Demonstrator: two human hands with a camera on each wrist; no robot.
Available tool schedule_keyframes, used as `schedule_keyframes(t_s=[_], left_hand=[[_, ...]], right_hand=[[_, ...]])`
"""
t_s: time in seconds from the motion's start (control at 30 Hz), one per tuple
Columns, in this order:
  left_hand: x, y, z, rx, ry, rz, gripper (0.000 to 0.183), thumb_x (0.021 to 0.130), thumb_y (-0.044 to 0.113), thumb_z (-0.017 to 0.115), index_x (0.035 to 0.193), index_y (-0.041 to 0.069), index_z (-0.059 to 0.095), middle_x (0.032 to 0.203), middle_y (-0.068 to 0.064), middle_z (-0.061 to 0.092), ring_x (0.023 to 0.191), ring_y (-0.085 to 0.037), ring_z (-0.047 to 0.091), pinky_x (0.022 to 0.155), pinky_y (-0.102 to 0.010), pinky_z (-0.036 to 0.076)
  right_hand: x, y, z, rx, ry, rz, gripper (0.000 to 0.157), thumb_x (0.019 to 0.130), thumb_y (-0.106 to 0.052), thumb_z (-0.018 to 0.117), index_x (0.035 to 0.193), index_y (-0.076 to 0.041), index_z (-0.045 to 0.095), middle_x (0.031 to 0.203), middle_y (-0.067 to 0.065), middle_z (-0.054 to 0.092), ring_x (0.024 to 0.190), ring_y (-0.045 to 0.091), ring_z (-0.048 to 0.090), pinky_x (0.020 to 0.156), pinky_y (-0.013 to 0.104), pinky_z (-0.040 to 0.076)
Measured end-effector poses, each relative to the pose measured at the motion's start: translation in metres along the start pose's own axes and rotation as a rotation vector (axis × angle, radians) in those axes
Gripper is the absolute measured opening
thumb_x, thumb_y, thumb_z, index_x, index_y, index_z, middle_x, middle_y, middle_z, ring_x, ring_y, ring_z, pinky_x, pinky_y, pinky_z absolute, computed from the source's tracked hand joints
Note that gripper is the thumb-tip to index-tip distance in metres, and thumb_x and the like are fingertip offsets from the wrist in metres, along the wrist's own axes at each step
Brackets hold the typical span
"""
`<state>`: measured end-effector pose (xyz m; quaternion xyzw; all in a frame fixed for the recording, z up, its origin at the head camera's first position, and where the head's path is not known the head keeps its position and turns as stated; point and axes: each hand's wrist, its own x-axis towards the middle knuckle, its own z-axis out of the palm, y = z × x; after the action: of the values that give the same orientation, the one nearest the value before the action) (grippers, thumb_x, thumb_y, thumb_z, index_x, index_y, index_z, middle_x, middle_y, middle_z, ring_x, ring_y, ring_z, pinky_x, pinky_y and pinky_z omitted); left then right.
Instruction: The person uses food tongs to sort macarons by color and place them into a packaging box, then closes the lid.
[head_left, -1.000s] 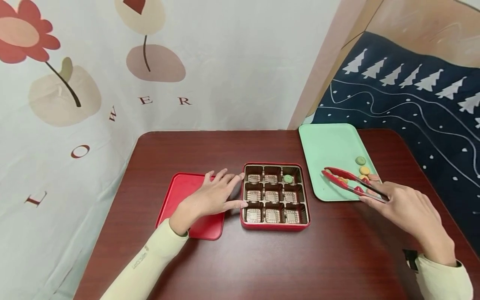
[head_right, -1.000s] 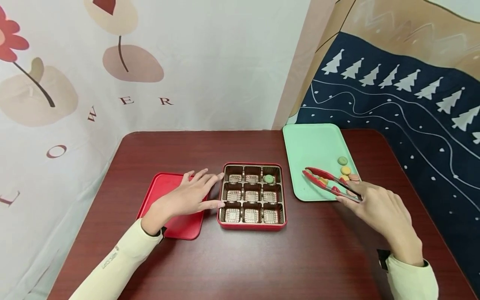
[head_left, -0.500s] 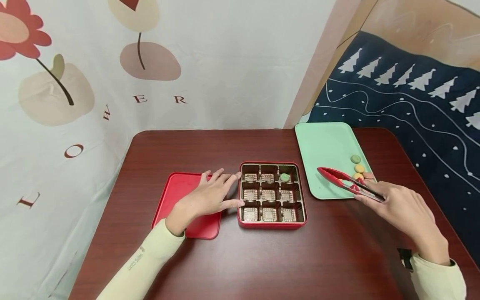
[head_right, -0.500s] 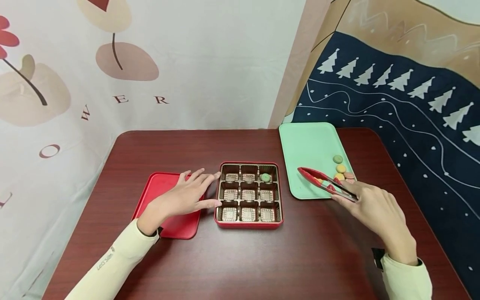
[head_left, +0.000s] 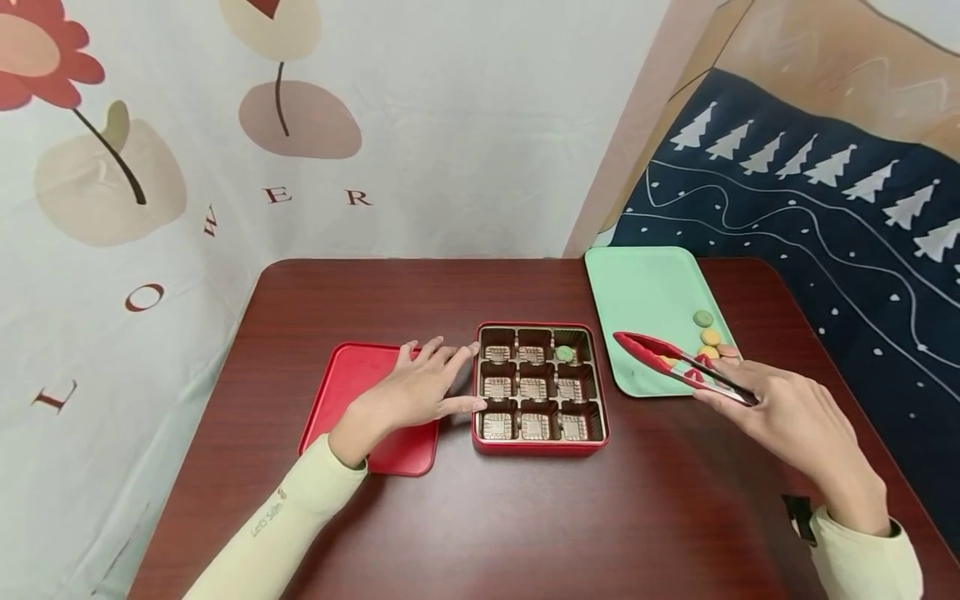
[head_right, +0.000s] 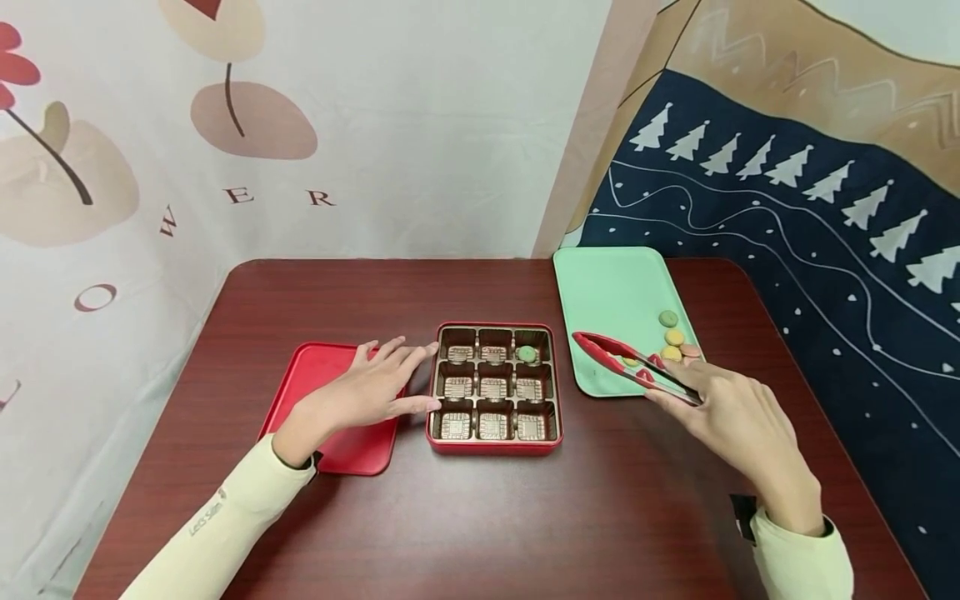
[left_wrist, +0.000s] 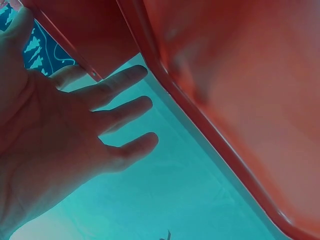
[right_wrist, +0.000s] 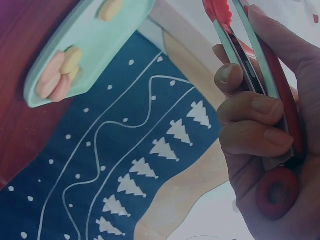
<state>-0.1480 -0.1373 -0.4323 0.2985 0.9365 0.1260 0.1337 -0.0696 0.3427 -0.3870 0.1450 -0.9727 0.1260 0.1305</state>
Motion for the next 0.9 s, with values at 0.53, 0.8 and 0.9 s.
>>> schedule_keyframes(t_s=[0.53,0.8,0.9], left_hand=[[-0.001,0.002,-0.003,0.0,-0.001,-0.009,0.089,0.102,0.066,0.066,0.167,0.012,0.037,0.156,-0.019,0.057,0.152,-0.053,0.038,0.118,-0.073,0.023],[-0.001,0.005,-0.005,0.028,-0.005,-0.024,0.09,0.102,0.068,0.066,0.168,0.015,0.036,0.149,-0.019,0.058,0.151,-0.05,0.038,0.116,-0.072,0.027],[0.0,0.005,-0.004,0.031,-0.008,-0.031,0.091,0.101,0.069,0.066,0.168,0.016,0.036,0.149,-0.019,0.058,0.151,-0.05,0.038,0.116,-0.072,0.027]], right_hand=[[-0.001,-0.019,-0.008,-0.005,-0.011,-0.027,0.063,0.079,-0.034,0.099,0.131,-0.004,0.079,0.123,0.025,0.075,0.067,0.019,0.054,0.05,0.03,0.031],[0.002,-0.03,-0.009,0.014,-0.038,-0.036,0.065,0.081,-0.041,0.097,0.133,-0.006,0.079,0.127,0.031,0.072,0.087,0.042,0.074,0.054,0.039,0.045],[0.003,-0.034,-0.008,0.017,-0.048,-0.05,0.065,0.081,-0.041,0.098,0.132,-0.006,0.079,0.125,0.034,0.071,0.092,0.047,0.075,0.054,0.039,0.046]])
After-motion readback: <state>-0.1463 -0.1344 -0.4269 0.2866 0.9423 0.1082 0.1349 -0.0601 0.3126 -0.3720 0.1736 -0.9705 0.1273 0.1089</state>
